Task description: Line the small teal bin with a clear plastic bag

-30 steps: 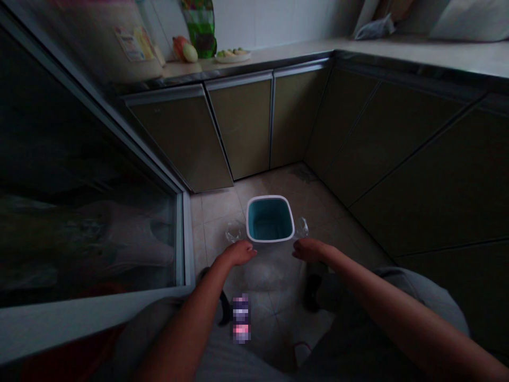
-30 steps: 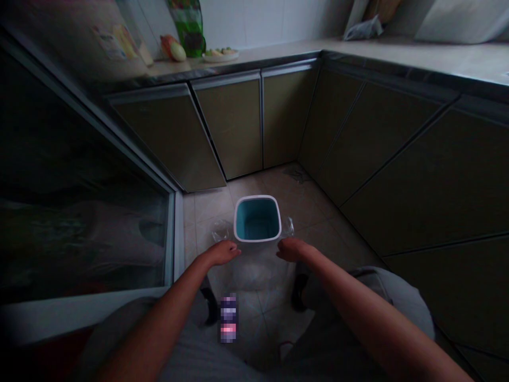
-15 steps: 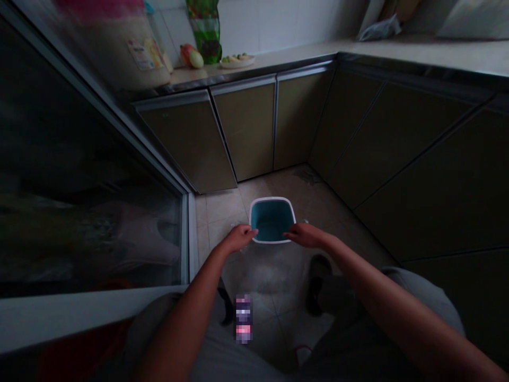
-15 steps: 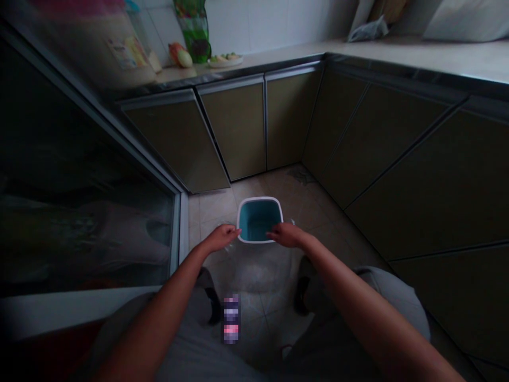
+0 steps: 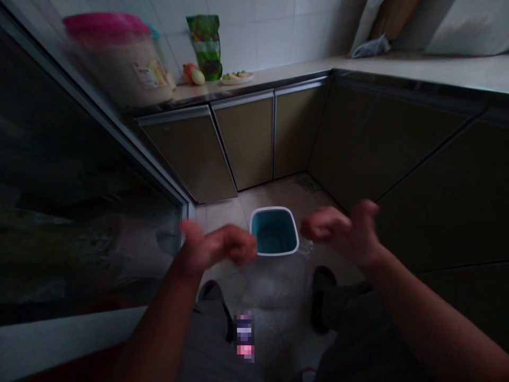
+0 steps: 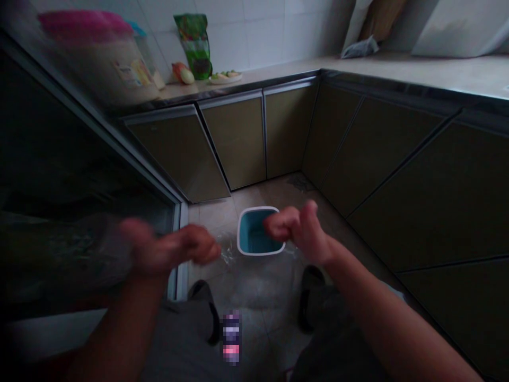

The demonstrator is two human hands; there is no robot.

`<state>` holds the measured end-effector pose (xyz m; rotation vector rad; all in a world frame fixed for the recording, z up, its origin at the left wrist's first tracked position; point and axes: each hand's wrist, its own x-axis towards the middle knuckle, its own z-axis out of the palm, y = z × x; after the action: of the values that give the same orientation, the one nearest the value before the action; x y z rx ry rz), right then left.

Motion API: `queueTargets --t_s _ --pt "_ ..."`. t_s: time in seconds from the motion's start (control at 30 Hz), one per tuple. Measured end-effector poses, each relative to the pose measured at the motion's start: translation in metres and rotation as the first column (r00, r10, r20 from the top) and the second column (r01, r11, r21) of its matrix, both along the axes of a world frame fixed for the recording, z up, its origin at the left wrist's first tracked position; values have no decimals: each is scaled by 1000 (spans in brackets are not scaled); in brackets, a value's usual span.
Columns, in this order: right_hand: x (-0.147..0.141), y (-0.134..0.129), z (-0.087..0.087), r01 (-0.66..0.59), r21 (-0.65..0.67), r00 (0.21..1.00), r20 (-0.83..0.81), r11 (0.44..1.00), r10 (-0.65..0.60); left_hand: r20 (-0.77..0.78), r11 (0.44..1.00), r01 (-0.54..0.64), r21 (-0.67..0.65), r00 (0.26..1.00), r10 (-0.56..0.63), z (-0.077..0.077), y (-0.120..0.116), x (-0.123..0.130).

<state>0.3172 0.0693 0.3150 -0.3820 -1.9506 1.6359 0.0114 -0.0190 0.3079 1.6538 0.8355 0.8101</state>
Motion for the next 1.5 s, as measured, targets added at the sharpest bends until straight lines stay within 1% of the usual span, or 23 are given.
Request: queueTargets --t_s 0.03,0.07,0.1,0.13,0.2,0.27,0.43,0.57,0.63,0.7,0.8,0.87,0.93,0.97,1.0,1.03,1.07,1.13,1.17,1.23,1.3,1.4,1.5 --pt "-5 23 -20 43 -98 995 90 994 -34 109 992 -41 -119 993 54 -15 24 0" --pt "-9 46 -41 115 -182 979 185 977 -81 165 969 -87 -231 978 127 -30 48 0" --pt "-12 68 -60 161 -253 961 261 954 -93 166 938 -130 -321 967 191 -45 69 -1" --pt "-15 85 -75 190 -313 948 306 931 -90 165 909 -148 -389 960 227 -57 86 -2" --pt "-18 107 -95 216 -387 947 308 896 -95 175 866 -159 -474 947 270 -73 106 -6" --pt "-21 113 -101 215 -418 956 273 883 -104 213 851 -155 -501 932 294 -75 112 -9" --pt "-26 106 -95 214 -429 965 232 878 -123 267 844 -194 -500 893 363 -61 112 -9" --pt "-23 106 -93 240 -416 959 242 877 -148 247 843 -256 -472 880 405 -59 114 -3" --pt "-20 106 -93 267 -368 945 280 891 -168 211 842 -336 -422 867 452 -61 113 -1" --pt "-17 103 -95 302 -287 921 334 909 -200 146 823 -453 -344 840 523 -64 107 0" --pt "-14 96 -105 333 -107 865 431 937 -258 -10 785 -575 -230 808 589 -75 90 -2" --pt "-13 88 -117 299 84 791 535 951 -296 -173 805 -572 -160 819 547 -87 74 -7" --pt "-12 76 -134 173 268 673 670 948 -312 -369 862 -494 -113 826 425 -104 54 -15" --pt "-12 69 -143 88 316 608 734 945 -302 -463 894 -433 -117 820 336 -113 44 -19" --pt "-12 61 -153 6 332 552 786 943 -280 -544 918 -368 -149 806 234 -122 34 -24" --pt "-12 53 -162 -62 324 512 822 944 -248 -610 929 -311 -203 782 129 -131 24 -28" --pt "-12 45 -171 -113 305 488 846 946 -215 -660 926 -274 -261 751 36 -139 15 -33" --pt "-12 30 -188 -165 275 465 869 947 -171 -727 904 -253 -344 682 -85 -154 -1 -41" --pt "-12 25 -196 -177 268 456 875 947 -163 -753 896 -265 -355 649 -107 -161 -7 -45" --pt "-11 16 -209 -190 261 430 889 946 -158 -791 895 -296 -334 604 -96 -172 -15 -52" --pt "-12 12 -220 -207 251 410 900 946 -149 -800 899 -316 -303 597 -60 -181 -19 -57" --pt "-15 12 -231 -226 209 391 914 951 -108 -765 895 -353 -274 644 20 -191 -20 -60" --pt "-22 14 -235 -230 177 372 925 957 -82 -717 881 -400 -254 689 106 -198 -18 -59"
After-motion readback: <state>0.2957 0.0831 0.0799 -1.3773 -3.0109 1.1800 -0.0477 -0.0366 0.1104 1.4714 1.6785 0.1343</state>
